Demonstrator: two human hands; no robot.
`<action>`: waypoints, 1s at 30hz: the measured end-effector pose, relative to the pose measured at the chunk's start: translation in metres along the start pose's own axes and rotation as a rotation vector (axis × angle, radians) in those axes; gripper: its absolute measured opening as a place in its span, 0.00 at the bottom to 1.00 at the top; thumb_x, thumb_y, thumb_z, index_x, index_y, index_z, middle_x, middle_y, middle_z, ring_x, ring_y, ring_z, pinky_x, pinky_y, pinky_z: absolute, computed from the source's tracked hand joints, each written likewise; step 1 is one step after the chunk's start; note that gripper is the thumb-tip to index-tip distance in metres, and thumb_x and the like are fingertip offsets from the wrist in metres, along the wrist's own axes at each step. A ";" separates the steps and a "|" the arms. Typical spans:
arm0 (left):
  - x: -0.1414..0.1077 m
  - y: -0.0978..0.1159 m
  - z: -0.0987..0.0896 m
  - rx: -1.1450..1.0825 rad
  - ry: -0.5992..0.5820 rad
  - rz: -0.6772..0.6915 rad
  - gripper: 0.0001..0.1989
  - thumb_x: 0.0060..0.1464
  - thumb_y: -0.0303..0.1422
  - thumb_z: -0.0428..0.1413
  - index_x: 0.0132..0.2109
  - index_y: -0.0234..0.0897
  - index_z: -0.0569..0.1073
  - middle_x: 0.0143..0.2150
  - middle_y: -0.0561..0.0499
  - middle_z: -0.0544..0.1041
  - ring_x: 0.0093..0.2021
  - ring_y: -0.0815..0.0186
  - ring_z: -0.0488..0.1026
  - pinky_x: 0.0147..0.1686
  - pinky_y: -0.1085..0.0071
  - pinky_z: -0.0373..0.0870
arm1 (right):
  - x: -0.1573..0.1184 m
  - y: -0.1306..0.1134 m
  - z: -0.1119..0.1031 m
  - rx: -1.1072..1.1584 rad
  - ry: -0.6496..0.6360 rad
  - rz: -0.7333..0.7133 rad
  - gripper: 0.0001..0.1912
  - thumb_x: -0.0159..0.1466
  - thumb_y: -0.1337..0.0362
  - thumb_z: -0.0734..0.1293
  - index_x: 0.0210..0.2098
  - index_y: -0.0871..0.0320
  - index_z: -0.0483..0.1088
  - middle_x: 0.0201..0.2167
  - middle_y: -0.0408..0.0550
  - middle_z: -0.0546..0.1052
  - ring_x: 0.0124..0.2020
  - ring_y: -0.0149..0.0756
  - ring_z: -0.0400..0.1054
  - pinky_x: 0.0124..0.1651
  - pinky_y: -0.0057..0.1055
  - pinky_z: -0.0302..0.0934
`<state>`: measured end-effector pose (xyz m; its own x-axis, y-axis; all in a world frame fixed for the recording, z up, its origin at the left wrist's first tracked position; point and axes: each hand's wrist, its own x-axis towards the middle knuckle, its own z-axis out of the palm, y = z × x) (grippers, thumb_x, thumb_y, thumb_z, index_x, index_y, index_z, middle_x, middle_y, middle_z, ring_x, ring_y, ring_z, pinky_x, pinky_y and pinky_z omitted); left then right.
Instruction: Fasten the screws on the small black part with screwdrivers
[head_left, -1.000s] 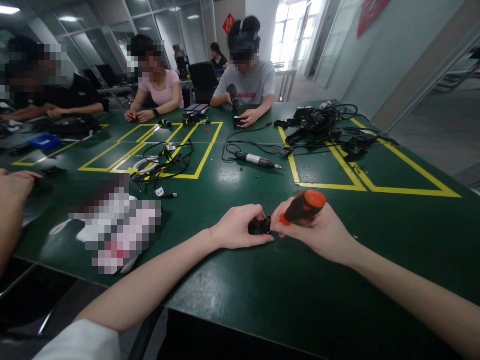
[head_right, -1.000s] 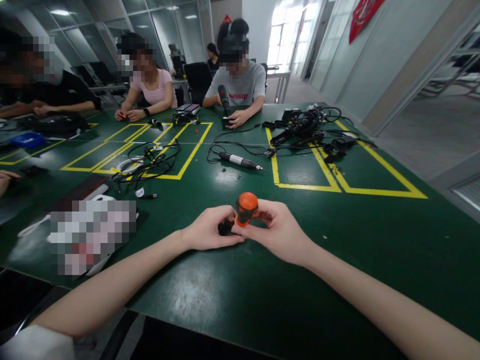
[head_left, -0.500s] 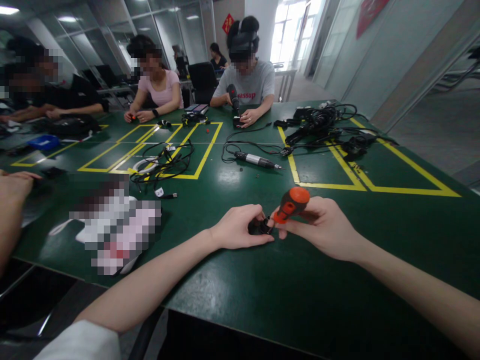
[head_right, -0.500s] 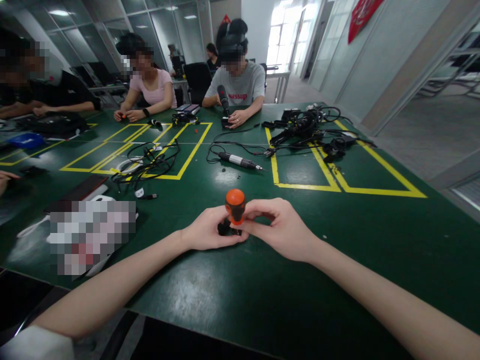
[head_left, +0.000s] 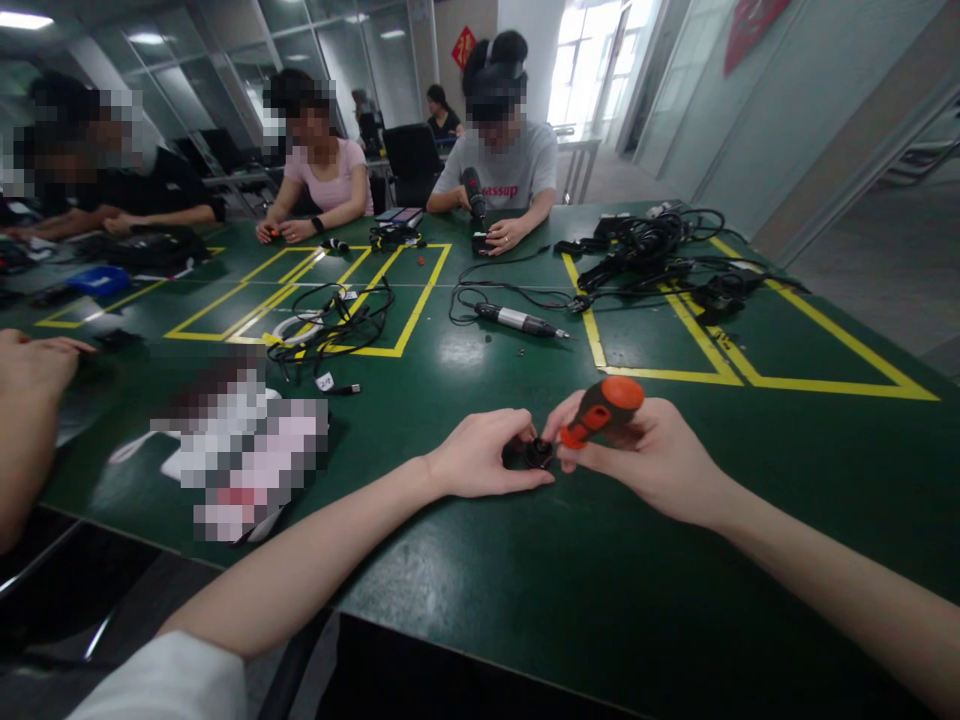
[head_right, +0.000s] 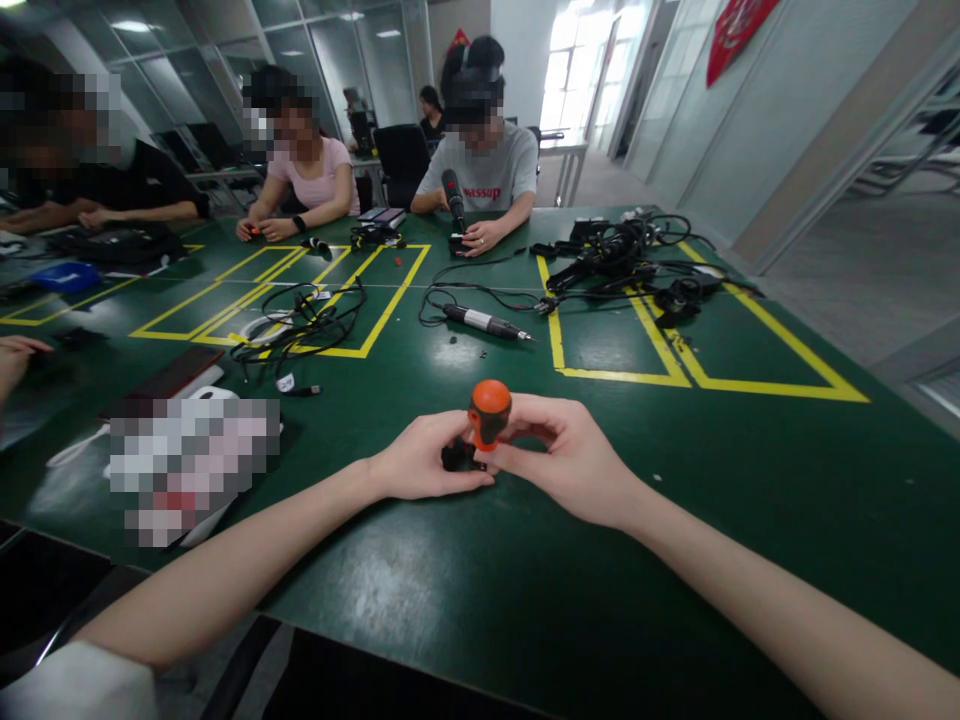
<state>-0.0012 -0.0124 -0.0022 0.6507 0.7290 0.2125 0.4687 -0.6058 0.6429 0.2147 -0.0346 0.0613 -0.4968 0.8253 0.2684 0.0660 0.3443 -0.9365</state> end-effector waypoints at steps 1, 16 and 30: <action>0.000 0.000 0.000 -0.008 -0.002 0.001 0.17 0.56 0.45 0.66 0.39 0.38 0.70 0.37 0.52 0.77 0.36 0.66 0.72 0.36 0.70 0.66 | 0.000 0.000 0.000 0.006 0.003 -0.002 0.17 0.62 0.49 0.77 0.29 0.57 0.79 0.30 0.48 0.81 0.26 0.34 0.74 0.33 0.32 0.74; 0.000 0.000 0.001 -0.003 0.027 0.003 0.18 0.56 0.46 0.66 0.36 0.38 0.68 0.33 0.56 0.74 0.31 0.69 0.68 0.32 0.72 0.62 | -0.002 0.009 0.002 0.123 -0.026 0.033 0.15 0.63 0.53 0.77 0.36 0.57 0.75 0.29 0.46 0.81 0.27 0.34 0.75 0.35 0.33 0.74; -0.001 0.003 -0.001 -0.039 0.005 -0.005 0.17 0.57 0.44 0.64 0.36 0.39 0.67 0.35 0.54 0.74 0.33 0.68 0.70 0.35 0.71 0.65 | 0.000 0.003 -0.002 0.051 -0.044 0.016 0.18 0.64 0.48 0.76 0.33 0.58 0.80 0.27 0.48 0.82 0.26 0.36 0.76 0.35 0.34 0.75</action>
<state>-0.0013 -0.0146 0.0006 0.6457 0.7333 0.2130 0.4479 -0.5896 0.6722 0.2169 -0.0327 0.0590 -0.5339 0.8097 0.2438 0.0308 0.3068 -0.9513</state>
